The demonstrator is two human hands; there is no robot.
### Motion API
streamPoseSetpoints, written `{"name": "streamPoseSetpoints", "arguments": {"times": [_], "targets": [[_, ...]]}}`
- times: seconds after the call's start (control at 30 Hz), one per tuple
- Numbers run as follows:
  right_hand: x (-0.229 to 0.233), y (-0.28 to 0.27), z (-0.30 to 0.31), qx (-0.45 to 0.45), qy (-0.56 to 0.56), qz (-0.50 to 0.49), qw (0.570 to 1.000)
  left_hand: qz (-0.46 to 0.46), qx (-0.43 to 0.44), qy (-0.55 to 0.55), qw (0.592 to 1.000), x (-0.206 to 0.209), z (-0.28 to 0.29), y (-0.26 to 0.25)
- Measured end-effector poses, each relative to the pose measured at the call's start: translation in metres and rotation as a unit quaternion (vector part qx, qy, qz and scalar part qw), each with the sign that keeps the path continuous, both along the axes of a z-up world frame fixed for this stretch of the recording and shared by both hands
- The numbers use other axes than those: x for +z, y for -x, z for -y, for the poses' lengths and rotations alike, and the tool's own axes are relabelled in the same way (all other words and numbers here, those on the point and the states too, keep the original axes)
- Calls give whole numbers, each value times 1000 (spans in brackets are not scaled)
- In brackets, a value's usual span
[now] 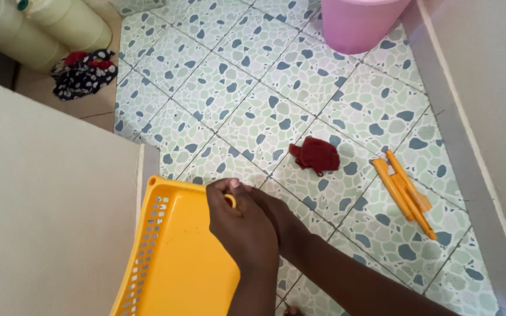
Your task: The person assembles a yellow plastic three-tier shelf by inserting four vertical poles into the corner sockets of the baskets. They then stack the baskets onto the poles to form the final unit.
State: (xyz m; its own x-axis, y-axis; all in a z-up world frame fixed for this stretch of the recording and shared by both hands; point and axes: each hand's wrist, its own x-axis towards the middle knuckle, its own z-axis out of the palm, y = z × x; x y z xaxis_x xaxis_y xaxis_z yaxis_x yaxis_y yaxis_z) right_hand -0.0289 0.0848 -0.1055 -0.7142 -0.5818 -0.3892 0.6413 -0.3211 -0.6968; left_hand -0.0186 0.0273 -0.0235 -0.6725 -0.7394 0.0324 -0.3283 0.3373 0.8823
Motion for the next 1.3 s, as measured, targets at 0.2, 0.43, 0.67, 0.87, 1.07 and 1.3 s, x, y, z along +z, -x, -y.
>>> {"name": "streamPoseSetpoints", "arguments": {"times": [0.2, 0.43, 0.67, 0.87, 1.07, 1.3], "targets": [[12, 1, 11, 17, -120, -49, 991, -2, -59, 7, 998, 2, 18, -7], [36, -19, 15, -103, -321, -460, 821, 92, -135, 5, 987, 32, 35, -24], [36, -20, 17, -106, -268, -397, 872, 55, -107, -31, 992, 23, 31, -24], [29, -10, 23, -69, -344, -367, 862, 24, -120, -114, 986, 13, 43, -19], [28, -20, 25, -87, -292, -290, 907, 84, -115, -153, 978, 17, 44, -21], [-28, -50, 1, -53, -419, -329, 845, 33, -111, -281, 953, 14, 59, -9]]}}
